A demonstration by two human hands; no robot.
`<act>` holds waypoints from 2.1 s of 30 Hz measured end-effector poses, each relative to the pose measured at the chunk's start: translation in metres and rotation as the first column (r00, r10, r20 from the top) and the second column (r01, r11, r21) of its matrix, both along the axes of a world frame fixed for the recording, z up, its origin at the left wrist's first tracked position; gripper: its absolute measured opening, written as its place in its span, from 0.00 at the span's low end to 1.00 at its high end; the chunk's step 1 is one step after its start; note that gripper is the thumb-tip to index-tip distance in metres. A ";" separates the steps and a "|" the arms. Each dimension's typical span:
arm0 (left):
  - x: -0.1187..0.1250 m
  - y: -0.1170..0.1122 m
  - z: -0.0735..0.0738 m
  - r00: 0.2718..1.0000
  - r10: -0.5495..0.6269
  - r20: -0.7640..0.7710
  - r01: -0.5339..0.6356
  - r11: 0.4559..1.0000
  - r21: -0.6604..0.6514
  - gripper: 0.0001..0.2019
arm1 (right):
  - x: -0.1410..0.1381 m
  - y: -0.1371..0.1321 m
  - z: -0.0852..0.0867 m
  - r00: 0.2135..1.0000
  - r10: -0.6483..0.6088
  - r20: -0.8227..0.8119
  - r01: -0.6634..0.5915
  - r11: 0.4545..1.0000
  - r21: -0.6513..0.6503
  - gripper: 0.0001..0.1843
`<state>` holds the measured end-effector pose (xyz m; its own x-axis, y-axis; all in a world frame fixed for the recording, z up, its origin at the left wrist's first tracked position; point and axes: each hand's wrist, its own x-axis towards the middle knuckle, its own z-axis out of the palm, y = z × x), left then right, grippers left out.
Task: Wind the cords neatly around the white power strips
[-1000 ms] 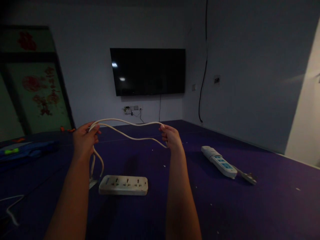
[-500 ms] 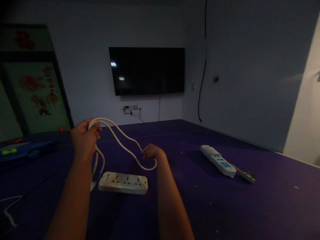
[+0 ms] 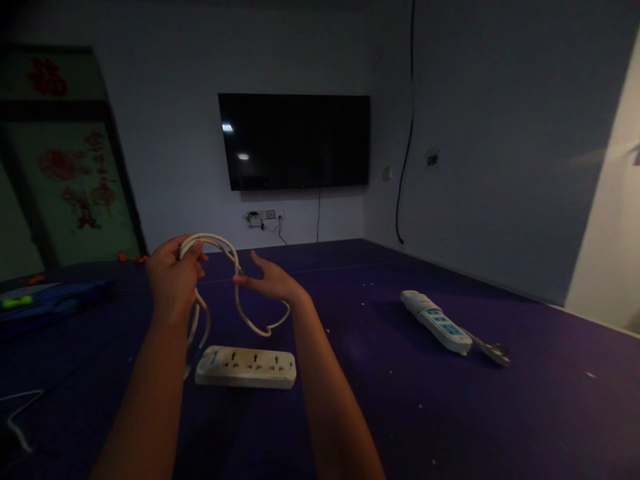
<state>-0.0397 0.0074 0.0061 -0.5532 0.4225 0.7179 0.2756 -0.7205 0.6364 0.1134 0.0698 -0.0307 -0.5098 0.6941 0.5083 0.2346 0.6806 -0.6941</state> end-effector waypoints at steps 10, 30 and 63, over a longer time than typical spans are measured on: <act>0.003 -0.005 0.004 0.987 -0.136 0.085 0.133 0.990 0.045 0.09 | -0.019 -0.006 -0.006 0.745 -0.570 0.347 0.547 0.819 0.173 0.23; 0.006 0.003 0.002 0.945 -0.303 0.126 0.296 0.953 0.066 0.13 | 0.024 0.001 0.007 0.933 -0.059 -0.354 -0.139 0.850 -0.508 0.20; 0.022 0.005 0.005 0.795 -0.491 0.356 0.412 0.868 0.276 0.10 | -0.050 -0.049 0.019 0.781 -0.195 -0.593 -0.410 0.556 -0.723 0.35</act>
<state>-0.0180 0.0123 0.0108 -0.5847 0.5862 0.5608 -0.3608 -0.8070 0.4674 0.0636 0.0212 -0.0117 -0.4433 0.8962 -0.0195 -0.4228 -0.2282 -0.8770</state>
